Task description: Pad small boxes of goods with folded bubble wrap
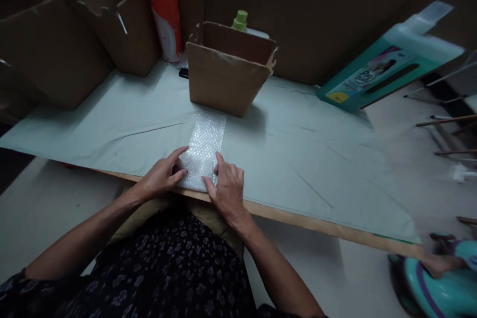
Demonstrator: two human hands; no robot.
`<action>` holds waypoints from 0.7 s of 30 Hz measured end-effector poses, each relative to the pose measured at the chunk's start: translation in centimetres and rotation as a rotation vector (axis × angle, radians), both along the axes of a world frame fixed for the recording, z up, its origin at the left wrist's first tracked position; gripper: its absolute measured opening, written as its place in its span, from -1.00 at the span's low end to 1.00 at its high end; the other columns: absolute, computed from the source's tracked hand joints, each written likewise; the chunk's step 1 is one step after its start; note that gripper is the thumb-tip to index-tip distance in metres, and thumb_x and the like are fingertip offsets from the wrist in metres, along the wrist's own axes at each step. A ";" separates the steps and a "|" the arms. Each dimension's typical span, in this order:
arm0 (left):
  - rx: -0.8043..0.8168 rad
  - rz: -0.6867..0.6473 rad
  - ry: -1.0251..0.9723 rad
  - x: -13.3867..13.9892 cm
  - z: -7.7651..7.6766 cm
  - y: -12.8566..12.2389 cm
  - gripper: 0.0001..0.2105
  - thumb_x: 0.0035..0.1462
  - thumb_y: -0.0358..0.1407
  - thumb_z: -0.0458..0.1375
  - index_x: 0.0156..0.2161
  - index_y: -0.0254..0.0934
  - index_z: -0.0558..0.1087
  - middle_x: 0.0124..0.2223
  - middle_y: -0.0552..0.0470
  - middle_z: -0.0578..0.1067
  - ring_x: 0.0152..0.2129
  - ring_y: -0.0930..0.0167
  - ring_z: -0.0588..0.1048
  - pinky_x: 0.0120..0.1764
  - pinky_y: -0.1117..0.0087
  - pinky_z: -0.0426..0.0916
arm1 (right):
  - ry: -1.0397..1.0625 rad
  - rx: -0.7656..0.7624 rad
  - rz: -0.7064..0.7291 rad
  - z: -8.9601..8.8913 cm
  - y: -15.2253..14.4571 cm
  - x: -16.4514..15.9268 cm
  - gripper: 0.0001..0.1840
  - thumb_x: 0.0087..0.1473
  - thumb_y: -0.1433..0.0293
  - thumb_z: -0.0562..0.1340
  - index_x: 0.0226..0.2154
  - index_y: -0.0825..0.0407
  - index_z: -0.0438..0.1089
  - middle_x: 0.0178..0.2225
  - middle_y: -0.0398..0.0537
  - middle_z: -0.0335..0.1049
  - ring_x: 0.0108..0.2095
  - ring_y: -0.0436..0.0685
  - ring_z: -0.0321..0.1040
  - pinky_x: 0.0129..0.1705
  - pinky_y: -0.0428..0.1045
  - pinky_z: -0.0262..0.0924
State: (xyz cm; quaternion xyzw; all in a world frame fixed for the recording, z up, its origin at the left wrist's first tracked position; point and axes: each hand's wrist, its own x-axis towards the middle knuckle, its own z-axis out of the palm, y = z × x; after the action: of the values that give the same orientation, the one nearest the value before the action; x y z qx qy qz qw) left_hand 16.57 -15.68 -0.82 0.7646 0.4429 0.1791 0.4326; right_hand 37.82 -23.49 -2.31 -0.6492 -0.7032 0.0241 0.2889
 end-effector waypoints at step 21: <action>0.580 -0.136 0.008 -0.4 1.3 -2.1 -0.54 0.32 -0.21 0.17 0.27 -0.18 0.25 0.12 -0.18 0.47 0.04 0.17 0.45 0.06 0.11 0.38 | 0.090 -0.064 0.356 1.5 -1.4 1.9 -0.74 0.35 0.43 0.15 0.01 -0.03 0.48 -0.02 0.01 0.58 0.03 0.22 0.46 0.03 0.19 0.30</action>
State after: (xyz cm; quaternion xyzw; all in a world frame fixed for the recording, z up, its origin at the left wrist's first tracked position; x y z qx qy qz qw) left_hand 16.21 -17.81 0.52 0.8850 0.3227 0.2655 0.2055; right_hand 39.72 -24.91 -0.83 -0.5217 -0.7921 0.1261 0.2907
